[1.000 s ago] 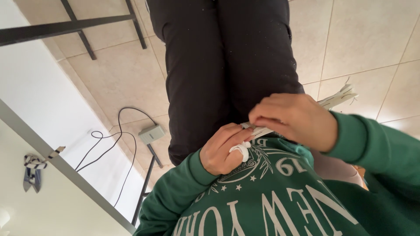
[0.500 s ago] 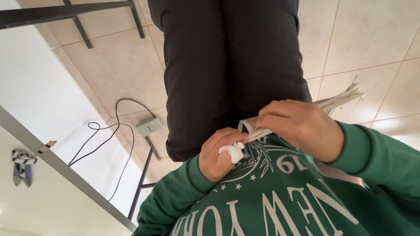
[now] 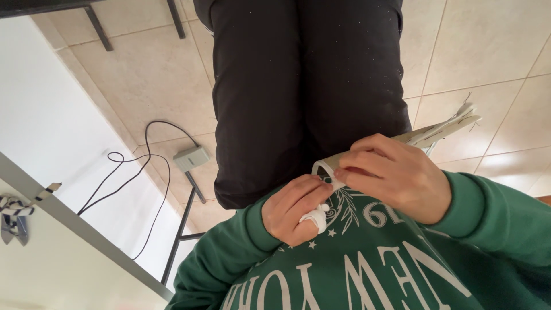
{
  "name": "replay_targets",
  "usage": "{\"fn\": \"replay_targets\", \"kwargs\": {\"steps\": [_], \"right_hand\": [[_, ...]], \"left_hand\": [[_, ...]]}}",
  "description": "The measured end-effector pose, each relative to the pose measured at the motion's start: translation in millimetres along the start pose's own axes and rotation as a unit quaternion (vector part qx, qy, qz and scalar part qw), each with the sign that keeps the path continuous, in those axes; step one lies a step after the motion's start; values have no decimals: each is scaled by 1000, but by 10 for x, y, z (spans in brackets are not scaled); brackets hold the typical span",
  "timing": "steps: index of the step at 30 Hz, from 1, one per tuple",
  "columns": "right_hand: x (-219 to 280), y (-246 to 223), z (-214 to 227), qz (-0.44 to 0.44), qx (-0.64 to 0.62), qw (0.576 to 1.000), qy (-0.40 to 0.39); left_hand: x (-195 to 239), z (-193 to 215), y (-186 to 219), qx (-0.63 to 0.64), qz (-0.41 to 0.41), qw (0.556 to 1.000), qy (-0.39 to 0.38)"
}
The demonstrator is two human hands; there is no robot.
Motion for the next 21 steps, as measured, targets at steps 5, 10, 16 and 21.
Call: {"fn": "replay_targets", "kwargs": {"steps": [5, 10, 16, 21], "right_hand": [[-3, 25, 2, -15, -18, 1000, 14], [-25, 71, 5, -32, -41, 998, 24], [-138, 182, -6, -91, -101, 990, 33], [-99, 255, -78, -118, -143, 983, 18]], "left_hand": [[153, -7, -146, 38, 113, 992, 30], [651, -234, -515, 226, 230, 947, -21], [-373, 123, -356, -35, 295, 954, 35], [-245, 133, -489, 88, 399, 910, 70]]}}
Point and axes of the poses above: each hand's wrist, its own x-axis away from the middle knuckle, its own z-axis out of the back of the hand, y = z × x, the point moved 8 cm from there along -x, towards the middle knuckle, and after that the axes turned 9 degrees about y, right-handed, at the moved point
